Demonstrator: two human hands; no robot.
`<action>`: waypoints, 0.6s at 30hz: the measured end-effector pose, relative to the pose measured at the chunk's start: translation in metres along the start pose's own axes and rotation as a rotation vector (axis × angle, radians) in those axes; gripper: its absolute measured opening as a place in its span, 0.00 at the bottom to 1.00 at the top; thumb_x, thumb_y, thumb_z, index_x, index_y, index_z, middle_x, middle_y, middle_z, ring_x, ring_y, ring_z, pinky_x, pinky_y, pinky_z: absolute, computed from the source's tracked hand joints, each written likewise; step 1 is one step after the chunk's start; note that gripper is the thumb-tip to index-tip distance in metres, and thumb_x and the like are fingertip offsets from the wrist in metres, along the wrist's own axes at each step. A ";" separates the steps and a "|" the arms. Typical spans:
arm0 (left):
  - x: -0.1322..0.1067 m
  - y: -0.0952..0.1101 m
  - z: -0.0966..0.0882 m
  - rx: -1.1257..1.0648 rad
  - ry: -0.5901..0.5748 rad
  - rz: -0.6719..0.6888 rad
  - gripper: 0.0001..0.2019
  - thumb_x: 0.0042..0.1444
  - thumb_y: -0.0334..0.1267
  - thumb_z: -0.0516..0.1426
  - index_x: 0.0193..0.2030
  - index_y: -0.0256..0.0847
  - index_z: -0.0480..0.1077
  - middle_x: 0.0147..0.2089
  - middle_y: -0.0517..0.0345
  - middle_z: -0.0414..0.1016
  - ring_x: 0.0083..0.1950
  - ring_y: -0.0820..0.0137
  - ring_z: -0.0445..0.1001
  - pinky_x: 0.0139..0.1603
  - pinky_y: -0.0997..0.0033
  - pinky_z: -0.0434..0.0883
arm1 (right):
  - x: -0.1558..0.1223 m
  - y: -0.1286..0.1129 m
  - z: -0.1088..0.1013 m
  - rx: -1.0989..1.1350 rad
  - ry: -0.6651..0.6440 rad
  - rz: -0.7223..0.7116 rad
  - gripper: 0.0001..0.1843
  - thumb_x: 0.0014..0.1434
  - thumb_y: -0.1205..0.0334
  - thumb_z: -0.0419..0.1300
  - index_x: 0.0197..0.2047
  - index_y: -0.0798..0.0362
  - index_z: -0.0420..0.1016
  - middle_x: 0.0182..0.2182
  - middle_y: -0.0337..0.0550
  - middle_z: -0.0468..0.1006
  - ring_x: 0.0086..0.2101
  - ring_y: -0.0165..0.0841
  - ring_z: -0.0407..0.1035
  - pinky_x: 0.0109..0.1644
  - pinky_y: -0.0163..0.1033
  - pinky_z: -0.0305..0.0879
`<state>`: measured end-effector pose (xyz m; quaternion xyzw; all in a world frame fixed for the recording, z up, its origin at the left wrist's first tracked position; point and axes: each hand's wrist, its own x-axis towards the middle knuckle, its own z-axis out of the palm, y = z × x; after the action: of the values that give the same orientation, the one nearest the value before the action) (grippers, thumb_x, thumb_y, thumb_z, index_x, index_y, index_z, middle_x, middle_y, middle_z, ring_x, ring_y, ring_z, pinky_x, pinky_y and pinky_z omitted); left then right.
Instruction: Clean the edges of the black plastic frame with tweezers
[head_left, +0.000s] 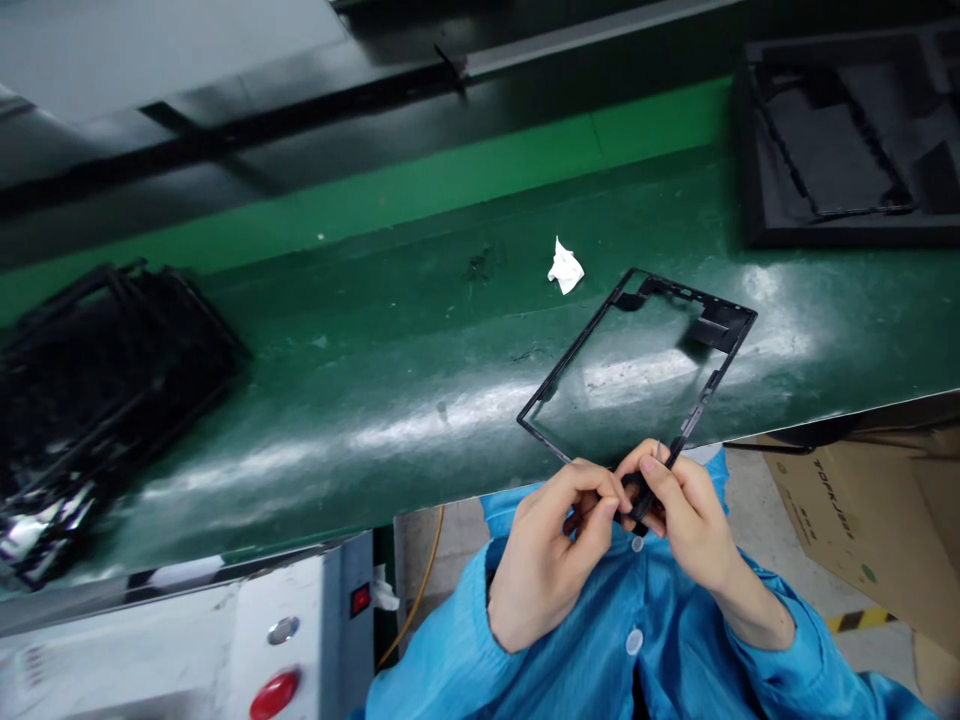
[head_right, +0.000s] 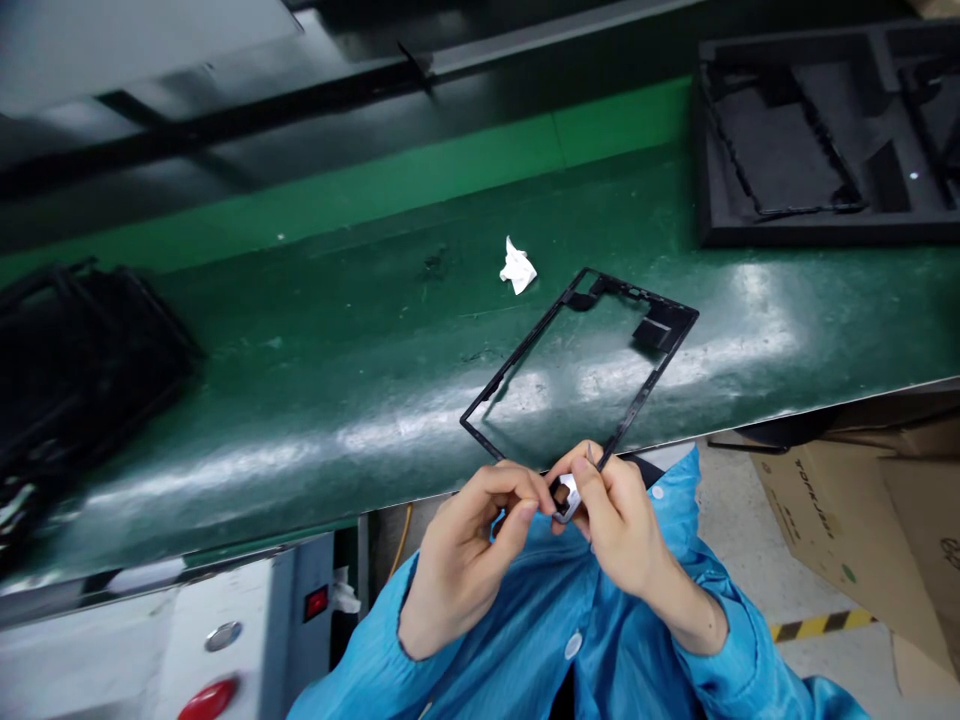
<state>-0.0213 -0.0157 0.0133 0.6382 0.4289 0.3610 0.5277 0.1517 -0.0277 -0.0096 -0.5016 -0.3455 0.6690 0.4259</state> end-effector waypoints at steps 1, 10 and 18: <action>-0.001 -0.002 0.001 -0.012 -0.007 -0.022 0.05 0.74 0.32 0.54 0.45 0.45 0.68 0.39 0.63 0.74 0.36 0.76 0.74 0.39 0.76 0.70 | 0.000 0.000 0.000 -0.006 -0.001 0.000 0.25 0.75 0.41 0.53 0.38 0.53 0.75 0.22 0.39 0.78 0.18 0.25 0.61 0.20 0.30 0.53; 0.007 -0.001 -0.016 0.176 0.084 0.016 0.05 0.72 0.32 0.56 0.42 0.43 0.69 0.34 0.65 0.68 0.32 0.77 0.66 0.33 0.78 0.66 | 0.000 -0.003 0.001 0.055 0.022 -0.003 0.26 0.72 0.39 0.57 0.37 0.55 0.77 0.22 0.38 0.74 0.17 0.24 0.65 0.19 0.27 0.54; 0.005 0.002 -0.026 0.431 -0.101 0.276 0.04 0.70 0.30 0.61 0.48 0.40 0.73 0.44 0.58 0.77 0.41 0.75 0.75 0.43 0.78 0.73 | -0.001 -0.006 0.000 0.028 0.016 -0.008 0.26 0.73 0.40 0.56 0.37 0.54 0.76 0.21 0.36 0.74 0.17 0.23 0.65 0.19 0.27 0.56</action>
<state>-0.0430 -0.0018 0.0203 0.8055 0.3779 0.2975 0.3462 0.1532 -0.0259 -0.0035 -0.4997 -0.3348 0.6680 0.4382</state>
